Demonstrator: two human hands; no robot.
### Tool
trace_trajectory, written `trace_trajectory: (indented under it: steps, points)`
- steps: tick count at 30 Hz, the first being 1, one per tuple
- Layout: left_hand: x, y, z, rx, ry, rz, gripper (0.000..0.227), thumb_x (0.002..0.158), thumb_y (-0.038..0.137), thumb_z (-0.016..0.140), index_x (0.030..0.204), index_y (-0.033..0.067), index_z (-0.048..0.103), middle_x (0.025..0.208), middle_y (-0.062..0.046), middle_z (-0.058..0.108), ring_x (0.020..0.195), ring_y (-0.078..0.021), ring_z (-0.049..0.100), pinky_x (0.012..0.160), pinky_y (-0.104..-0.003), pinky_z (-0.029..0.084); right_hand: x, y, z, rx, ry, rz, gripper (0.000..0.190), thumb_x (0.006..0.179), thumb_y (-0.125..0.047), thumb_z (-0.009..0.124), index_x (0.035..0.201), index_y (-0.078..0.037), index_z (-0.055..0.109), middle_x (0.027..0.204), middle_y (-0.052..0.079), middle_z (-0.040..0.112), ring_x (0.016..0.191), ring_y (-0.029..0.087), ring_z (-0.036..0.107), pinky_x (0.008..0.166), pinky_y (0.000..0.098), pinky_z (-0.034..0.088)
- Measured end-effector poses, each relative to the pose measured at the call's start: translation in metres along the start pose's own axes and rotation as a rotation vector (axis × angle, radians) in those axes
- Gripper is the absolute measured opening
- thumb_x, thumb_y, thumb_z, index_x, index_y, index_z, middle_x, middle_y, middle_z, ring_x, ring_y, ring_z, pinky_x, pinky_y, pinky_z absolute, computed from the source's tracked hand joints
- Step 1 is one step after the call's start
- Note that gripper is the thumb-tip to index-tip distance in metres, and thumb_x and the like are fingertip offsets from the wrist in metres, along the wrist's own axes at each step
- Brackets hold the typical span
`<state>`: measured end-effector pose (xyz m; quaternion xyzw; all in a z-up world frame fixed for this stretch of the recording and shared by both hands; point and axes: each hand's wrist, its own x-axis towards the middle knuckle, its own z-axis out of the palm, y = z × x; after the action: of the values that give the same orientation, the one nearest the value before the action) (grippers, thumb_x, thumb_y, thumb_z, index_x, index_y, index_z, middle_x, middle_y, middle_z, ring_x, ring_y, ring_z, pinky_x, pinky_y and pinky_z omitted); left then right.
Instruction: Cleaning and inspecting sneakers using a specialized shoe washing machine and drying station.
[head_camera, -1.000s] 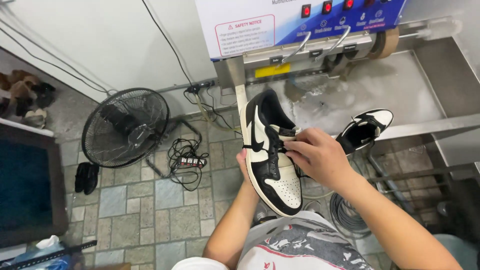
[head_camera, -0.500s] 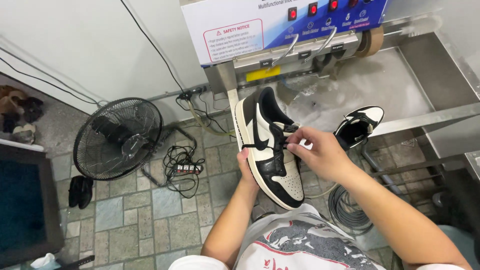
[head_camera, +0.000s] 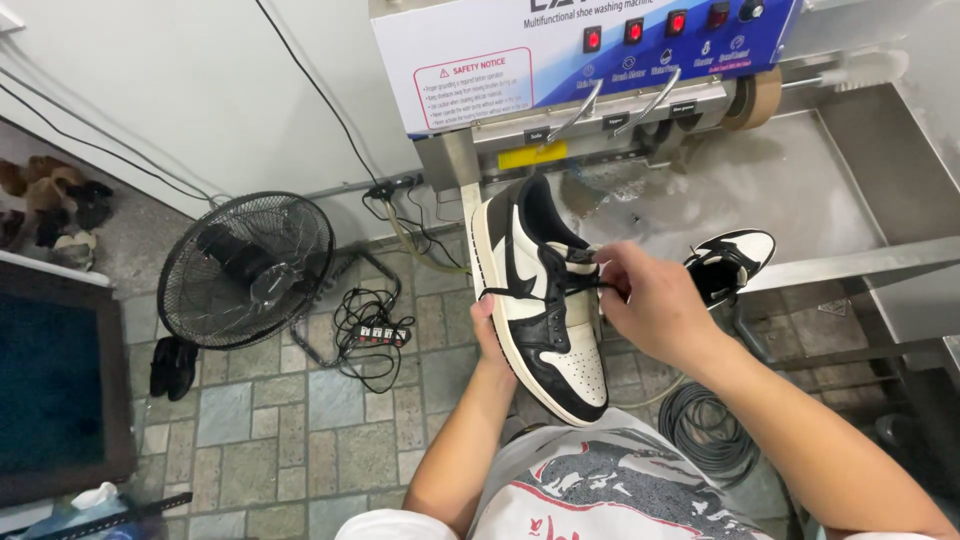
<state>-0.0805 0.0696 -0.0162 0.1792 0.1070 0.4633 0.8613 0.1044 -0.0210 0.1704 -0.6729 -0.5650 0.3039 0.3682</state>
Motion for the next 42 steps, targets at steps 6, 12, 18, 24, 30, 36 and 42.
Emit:
trace_trajectory:
  steps: [6, 12, 18, 24, 30, 36, 42]
  points:
    - [0.014, 0.013, -0.044, -0.116, 0.025, 0.131, 0.077, 0.101, 0.055, 0.055, 0.152, -0.0023, 0.047, 0.140, -0.019, 0.059, 0.122, -0.0335, 0.060, 0.104, -0.045, 0.050, -0.003, 0.062, -0.032, -0.547, 0.477, -0.264, 0.032, 0.078, -0.002, 0.071, 0.110, -0.005, 0.068, 0.089, 0.013, 0.072, 0.085, 0.035, 0.069, 0.078, 0.0437, 0.053]
    - [0.014, 0.035, -0.021, -0.168, 0.058, 0.252, 0.076, 0.089, 0.055, 0.051, 0.147, 0.0055, 0.050, 0.141, -0.013, 0.062, 0.124, -0.0294, 0.062, 0.106, -0.043, 0.051, -0.013, 0.121, -0.054, -0.490, 0.675, -0.096, 0.018, 0.089, -0.007, 0.074, 0.106, -0.002, 0.073, 0.097, 0.015, 0.070, 0.088, 0.032, 0.070, 0.081, 0.0399, 0.055]
    - [0.018, 0.016, -0.011, -0.131, 0.014, 0.195, 0.073, 0.098, 0.056, 0.052, 0.149, 0.0030, 0.050, 0.140, -0.015, 0.061, 0.123, -0.0314, 0.061, 0.106, -0.046, 0.050, -0.022, 0.104, -0.051, -0.297, 0.558, 0.117, 0.028, 0.085, -0.008, 0.074, 0.112, -0.003, 0.075, 0.100, 0.015, 0.072, 0.090, 0.029, 0.071, 0.084, 0.0391, 0.056]
    - [0.011, 0.001, 0.031, -0.129, -0.043, 0.102, 0.076, 0.093, 0.059, 0.051, 0.147, 0.0047, 0.050, 0.136, -0.015, 0.063, 0.119, -0.0306, 0.064, 0.103, -0.045, 0.053, -0.026, -0.020, -0.014, -0.416, 0.392, -0.734, 0.026, 0.073, -0.023, 0.083, 0.098, -0.019, 0.079, 0.128, 0.008, 0.062, 0.125, 0.033, 0.056, 0.101, 0.0470, 0.045]
    - [0.005, -0.017, 0.045, -0.061, -0.050, 0.180, 0.080, 0.096, 0.058, 0.053, 0.153, 0.0021, 0.045, 0.138, -0.018, 0.062, 0.118, -0.0306, 0.063, 0.100, -0.043, 0.051, -0.006, 0.001, 0.015, -0.545, 0.504, -0.674, 0.016, 0.075, -0.017, 0.082, 0.091, -0.017, 0.077, 0.133, 0.005, 0.061, 0.132, 0.029, 0.052, 0.102, 0.0492, 0.040]
    - [-0.009, -0.004, 0.063, 0.041, 0.062, 0.134, 0.083, 0.087, 0.055, 0.055, 0.150, 0.0024, 0.045, 0.139, -0.016, 0.061, 0.122, -0.0291, 0.062, 0.105, -0.043, 0.050, -0.010, 0.004, 0.002, -0.736, 0.446, -0.773, 0.007, 0.075, -0.015, 0.076, 0.082, -0.017, 0.073, 0.136, 0.006, 0.060, 0.134, 0.034, 0.050, 0.104, 0.0519, 0.039]
    - [-0.011, 0.003, 0.062, -0.021, 0.077, 0.084, 0.081, 0.087, 0.058, 0.053, 0.145, 0.0011, 0.048, 0.135, -0.017, 0.062, 0.118, -0.0308, 0.063, 0.102, -0.044, 0.052, -0.014, 0.000, -0.007, -0.832, 0.353, -0.832, 0.009, 0.073, -0.014, 0.076, 0.080, -0.013, 0.071, 0.126, 0.003, 0.062, 0.128, 0.026, 0.053, 0.107, 0.0565, 0.038]
